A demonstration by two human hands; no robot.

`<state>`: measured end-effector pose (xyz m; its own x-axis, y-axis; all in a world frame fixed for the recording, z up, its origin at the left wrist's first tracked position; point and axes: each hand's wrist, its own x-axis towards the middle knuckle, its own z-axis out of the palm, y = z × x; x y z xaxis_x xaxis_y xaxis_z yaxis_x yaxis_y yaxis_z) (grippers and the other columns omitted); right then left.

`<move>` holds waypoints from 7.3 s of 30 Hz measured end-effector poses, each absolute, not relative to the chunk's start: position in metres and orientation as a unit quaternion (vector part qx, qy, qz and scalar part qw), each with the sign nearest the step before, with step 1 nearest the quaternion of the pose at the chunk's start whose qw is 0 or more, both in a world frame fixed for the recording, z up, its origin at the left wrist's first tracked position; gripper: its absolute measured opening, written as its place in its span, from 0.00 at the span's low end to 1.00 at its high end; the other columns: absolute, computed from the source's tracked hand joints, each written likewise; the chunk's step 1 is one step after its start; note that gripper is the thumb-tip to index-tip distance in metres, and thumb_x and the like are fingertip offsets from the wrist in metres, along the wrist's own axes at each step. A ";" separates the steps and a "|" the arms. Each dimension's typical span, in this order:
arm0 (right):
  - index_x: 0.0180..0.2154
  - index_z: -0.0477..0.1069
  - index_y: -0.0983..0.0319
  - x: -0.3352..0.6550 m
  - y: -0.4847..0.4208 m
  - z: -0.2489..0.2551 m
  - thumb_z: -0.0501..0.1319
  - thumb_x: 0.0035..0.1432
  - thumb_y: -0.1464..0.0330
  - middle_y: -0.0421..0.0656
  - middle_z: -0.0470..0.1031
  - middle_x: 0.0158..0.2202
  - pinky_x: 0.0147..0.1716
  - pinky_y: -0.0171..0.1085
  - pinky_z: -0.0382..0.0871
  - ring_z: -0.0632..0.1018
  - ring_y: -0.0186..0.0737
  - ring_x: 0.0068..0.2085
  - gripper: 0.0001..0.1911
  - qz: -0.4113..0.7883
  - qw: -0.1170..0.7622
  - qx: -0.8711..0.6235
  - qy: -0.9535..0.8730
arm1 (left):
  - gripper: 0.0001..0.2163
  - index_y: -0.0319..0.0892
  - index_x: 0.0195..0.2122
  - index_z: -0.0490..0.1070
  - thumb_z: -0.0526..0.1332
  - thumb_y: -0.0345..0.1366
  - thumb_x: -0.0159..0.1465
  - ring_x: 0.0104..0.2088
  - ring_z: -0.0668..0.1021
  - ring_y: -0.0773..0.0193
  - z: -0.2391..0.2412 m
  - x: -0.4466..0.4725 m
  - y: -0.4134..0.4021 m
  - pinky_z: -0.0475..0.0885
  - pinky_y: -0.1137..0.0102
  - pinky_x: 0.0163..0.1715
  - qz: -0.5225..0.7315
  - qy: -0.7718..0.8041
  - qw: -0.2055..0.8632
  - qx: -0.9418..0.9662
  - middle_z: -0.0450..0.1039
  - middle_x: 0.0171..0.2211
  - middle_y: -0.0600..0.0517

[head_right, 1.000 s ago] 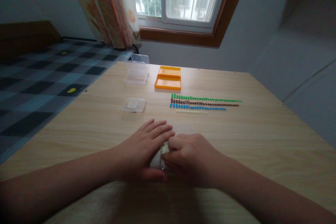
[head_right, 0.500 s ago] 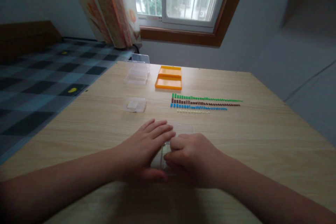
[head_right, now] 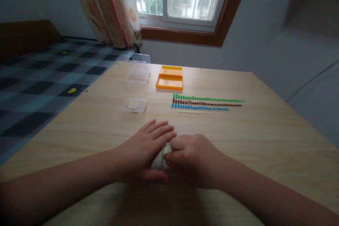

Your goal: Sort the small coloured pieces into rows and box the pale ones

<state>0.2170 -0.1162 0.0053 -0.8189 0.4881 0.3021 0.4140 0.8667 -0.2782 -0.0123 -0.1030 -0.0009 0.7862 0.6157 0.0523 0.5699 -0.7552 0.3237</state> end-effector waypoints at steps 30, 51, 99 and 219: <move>0.29 0.73 0.65 0.220 -0.113 0.005 0.53 0.69 0.71 0.40 0.67 0.28 0.29 0.34 0.54 0.64 0.31 0.28 0.16 0.100 0.202 -0.257 -0.940 | 0.42 0.39 0.67 0.61 0.62 0.66 0.61 0.70 0.60 0.37 -0.001 -0.012 -0.104 0.48 0.41 0.69 0.089 0.315 0.145 0.934 0.61 0.69 0.36; 0.28 0.72 0.65 0.219 -0.112 0.004 0.53 0.69 0.71 0.41 0.68 0.29 0.29 0.34 0.55 0.64 0.31 0.28 0.17 0.093 0.205 -0.255 -0.940 | 0.44 0.38 0.68 0.60 0.62 0.66 0.60 0.70 0.59 0.37 0.000 -0.012 -0.104 0.49 0.41 0.69 0.074 0.319 0.144 0.934 0.60 0.69 0.36; 0.35 0.77 0.65 0.233 -0.098 0.017 0.58 0.66 0.73 0.41 0.70 0.28 0.29 0.34 0.61 0.69 0.33 0.29 0.10 0.037 0.356 -0.245 -0.901 | 0.48 0.39 0.68 0.61 0.66 0.68 0.56 0.70 0.59 0.37 0.000 -0.012 -0.103 0.46 0.42 0.70 0.070 0.327 0.147 0.931 0.59 0.70 0.37; 0.32 0.74 0.61 0.227 -0.114 0.006 0.54 0.69 0.69 0.39 0.70 0.27 0.30 0.38 0.53 0.66 0.34 0.27 0.14 0.044 0.156 -0.275 -0.948 | 0.43 0.39 0.67 0.62 0.61 0.66 0.61 0.71 0.58 0.39 -0.003 -0.013 -0.104 0.47 0.42 0.70 0.084 0.323 0.160 0.929 0.59 0.70 0.38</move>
<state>0.2272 -0.1142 0.0064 -0.8001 0.5353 0.2707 0.5079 0.8447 -0.1690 -0.0130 -0.1041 -0.0027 0.7766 0.6278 0.0526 0.5738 -0.7393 0.3524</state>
